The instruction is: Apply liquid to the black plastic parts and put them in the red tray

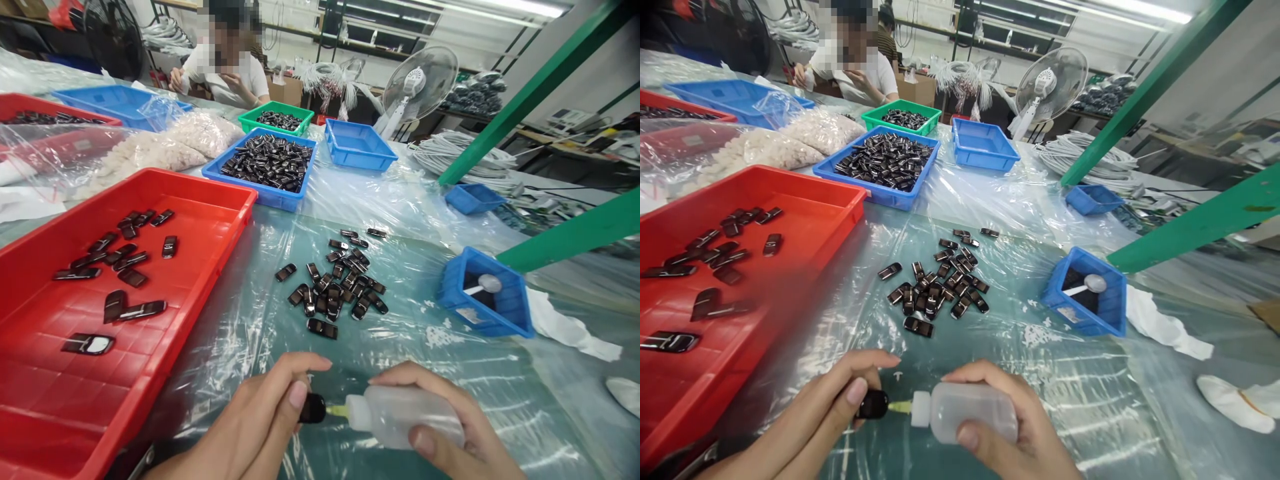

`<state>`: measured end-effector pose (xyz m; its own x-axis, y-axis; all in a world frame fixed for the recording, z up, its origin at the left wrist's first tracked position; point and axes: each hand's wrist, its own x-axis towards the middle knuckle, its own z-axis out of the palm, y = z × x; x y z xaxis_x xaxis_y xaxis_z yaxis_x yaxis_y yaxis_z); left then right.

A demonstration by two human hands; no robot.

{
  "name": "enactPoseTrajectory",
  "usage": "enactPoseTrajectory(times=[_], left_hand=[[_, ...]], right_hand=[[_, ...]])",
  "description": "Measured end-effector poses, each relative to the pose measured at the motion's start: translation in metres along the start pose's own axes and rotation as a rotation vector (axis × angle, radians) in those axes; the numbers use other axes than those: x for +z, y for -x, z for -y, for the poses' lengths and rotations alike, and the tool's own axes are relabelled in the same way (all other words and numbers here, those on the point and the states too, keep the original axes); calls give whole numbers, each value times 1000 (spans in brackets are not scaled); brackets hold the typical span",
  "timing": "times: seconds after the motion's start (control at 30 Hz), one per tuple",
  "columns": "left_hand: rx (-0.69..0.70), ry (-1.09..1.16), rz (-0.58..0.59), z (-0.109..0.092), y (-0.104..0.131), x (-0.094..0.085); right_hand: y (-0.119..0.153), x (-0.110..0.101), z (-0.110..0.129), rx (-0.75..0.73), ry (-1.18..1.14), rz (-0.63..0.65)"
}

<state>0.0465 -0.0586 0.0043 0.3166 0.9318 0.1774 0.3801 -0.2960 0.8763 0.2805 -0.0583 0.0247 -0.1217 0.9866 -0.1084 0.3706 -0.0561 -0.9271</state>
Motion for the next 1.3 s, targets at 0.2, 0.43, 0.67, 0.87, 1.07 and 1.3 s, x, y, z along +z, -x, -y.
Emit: enactPoseTrajectory(times=[0.2, 0.43, 0.67, 0.87, 1.07, 1.3], left_hand=[[-82, 87, -62, 5, -3, 0], [-7, 144, 25, 16, -8, -1], [125, 8, -25, 25, -9, -3], [270, -114, -69, 25, -7, 3], [376, -162, -73, 24, -7, 2], [392, -161, -24, 23, -7, 0]], right_hand=[[-13, -21, -20, 24, -8, -143], [-27, 4, -31, -5, 115, -181], [-1, 16, -40, -390, 421, -476], [-11, 57, -31, -620, 642, -38], [-23, 64, -26, -578, 527, -23], [-16, 46, -3, -268, 38, 38]])
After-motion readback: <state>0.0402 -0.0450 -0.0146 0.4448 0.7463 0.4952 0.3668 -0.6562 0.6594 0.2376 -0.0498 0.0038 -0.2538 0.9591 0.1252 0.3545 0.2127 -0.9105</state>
